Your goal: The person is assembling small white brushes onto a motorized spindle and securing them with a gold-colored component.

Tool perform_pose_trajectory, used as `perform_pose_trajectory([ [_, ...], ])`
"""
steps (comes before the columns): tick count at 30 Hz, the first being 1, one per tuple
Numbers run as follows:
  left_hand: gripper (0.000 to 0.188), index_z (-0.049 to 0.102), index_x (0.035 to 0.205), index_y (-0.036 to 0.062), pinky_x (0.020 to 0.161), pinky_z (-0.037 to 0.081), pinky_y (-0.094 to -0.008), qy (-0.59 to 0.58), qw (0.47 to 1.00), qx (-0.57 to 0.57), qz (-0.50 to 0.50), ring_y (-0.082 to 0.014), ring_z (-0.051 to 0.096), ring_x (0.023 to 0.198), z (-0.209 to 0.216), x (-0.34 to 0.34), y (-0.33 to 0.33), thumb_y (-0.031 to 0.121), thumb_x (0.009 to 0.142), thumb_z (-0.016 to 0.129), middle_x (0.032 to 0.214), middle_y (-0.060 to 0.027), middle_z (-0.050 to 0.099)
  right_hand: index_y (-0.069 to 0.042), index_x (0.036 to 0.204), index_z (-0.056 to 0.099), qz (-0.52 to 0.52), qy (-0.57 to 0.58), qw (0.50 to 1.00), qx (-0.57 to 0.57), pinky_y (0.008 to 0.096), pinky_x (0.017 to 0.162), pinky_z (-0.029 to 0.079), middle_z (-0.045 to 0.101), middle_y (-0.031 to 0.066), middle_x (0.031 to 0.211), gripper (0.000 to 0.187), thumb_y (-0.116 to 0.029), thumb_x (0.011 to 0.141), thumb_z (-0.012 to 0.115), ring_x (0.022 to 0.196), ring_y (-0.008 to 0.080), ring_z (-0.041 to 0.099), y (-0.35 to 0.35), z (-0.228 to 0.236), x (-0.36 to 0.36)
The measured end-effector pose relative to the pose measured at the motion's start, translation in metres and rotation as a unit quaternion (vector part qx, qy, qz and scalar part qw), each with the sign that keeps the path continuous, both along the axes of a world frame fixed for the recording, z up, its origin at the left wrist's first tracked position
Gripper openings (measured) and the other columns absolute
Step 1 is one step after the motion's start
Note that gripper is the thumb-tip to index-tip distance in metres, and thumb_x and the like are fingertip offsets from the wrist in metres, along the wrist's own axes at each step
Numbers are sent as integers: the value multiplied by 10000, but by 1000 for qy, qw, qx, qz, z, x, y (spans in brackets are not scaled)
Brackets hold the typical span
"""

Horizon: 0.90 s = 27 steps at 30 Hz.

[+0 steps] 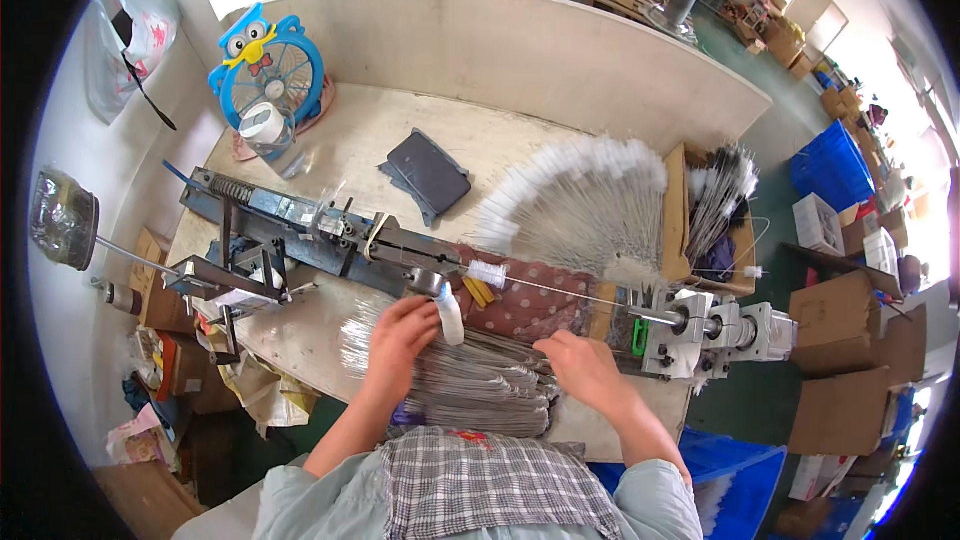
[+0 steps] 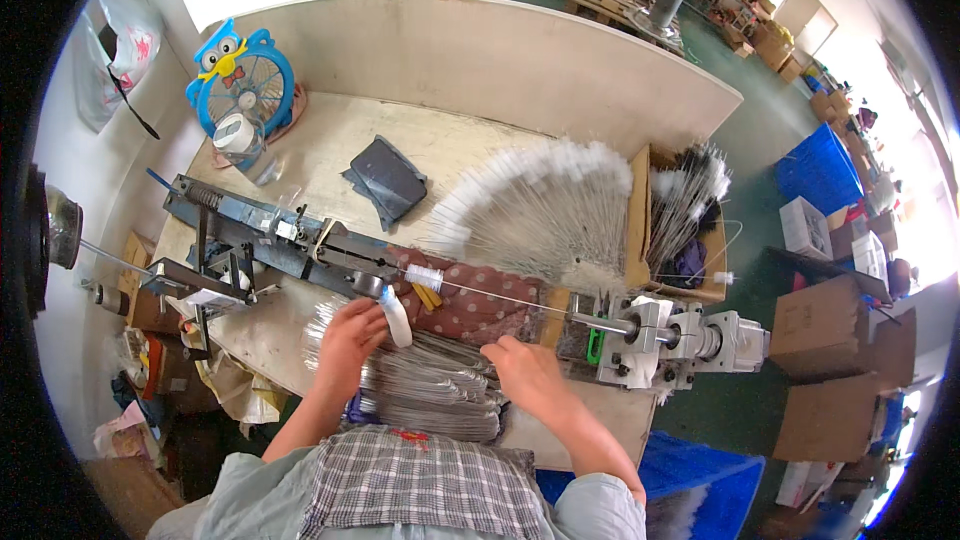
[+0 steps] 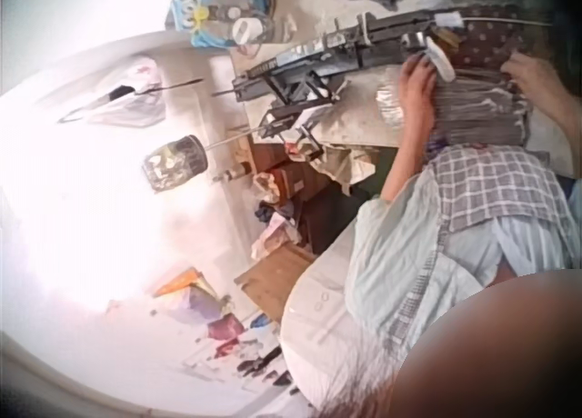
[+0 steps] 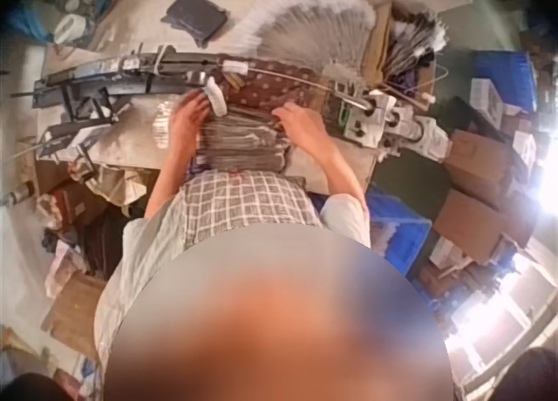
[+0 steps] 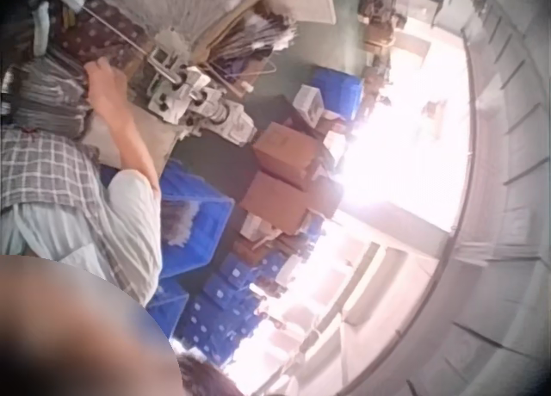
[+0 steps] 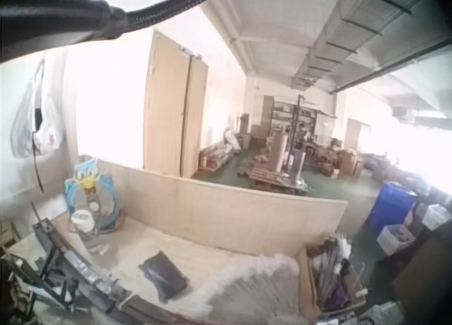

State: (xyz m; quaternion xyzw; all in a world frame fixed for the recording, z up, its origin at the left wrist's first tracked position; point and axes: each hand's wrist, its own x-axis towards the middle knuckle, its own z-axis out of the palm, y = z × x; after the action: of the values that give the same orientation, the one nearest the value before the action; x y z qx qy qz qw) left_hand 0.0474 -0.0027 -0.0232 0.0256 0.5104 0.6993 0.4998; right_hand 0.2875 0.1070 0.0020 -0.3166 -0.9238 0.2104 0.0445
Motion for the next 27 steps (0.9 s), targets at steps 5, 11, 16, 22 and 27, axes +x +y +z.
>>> perform_pose_trajectory([
  [5,184,550,989,54,769,463,-300,36,990,-106,-85,-190,595,844,24,37,30,202,880,550,916,-89,619,-77,989,628,-28,9,1000,11,408,633,506,601,100,880,221,-45,782,558,759,309,623,-4,5,-4],
  [11,369,602,838,121,516,397,-294,-370,898,69,-227,-120,378,404,111,6,23,461,913,481,564,-20,489,-16,962,547,-48,22,997,54,386,673,517,556,132,880,255,1,708,561,839,295,615,-6,25,-9],
  [16,499,581,824,70,508,416,-324,-310,925,152,-160,-134,417,384,99,-32,-9,506,941,367,503,-34,507,-27,905,595,-50,30,984,169,390,670,502,577,121,848,200,19,712,570,792,306,590,17,79,20],
  [22,337,594,899,21,581,476,-309,-83,938,60,-330,-170,553,532,65,3,2,307,957,425,691,-81,601,10,902,631,-182,158,947,213,330,618,494,626,117,807,127,-2,778,607,677,262,593,48,109,39],
  [27,239,573,1057,5,575,495,-316,501,769,202,-343,-217,618,622,76,61,58,148,866,568,887,-128,609,4,943,636,-215,181,958,55,345,625,492,635,131,813,137,-28,812,617,684,282,603,53,93,25],
])
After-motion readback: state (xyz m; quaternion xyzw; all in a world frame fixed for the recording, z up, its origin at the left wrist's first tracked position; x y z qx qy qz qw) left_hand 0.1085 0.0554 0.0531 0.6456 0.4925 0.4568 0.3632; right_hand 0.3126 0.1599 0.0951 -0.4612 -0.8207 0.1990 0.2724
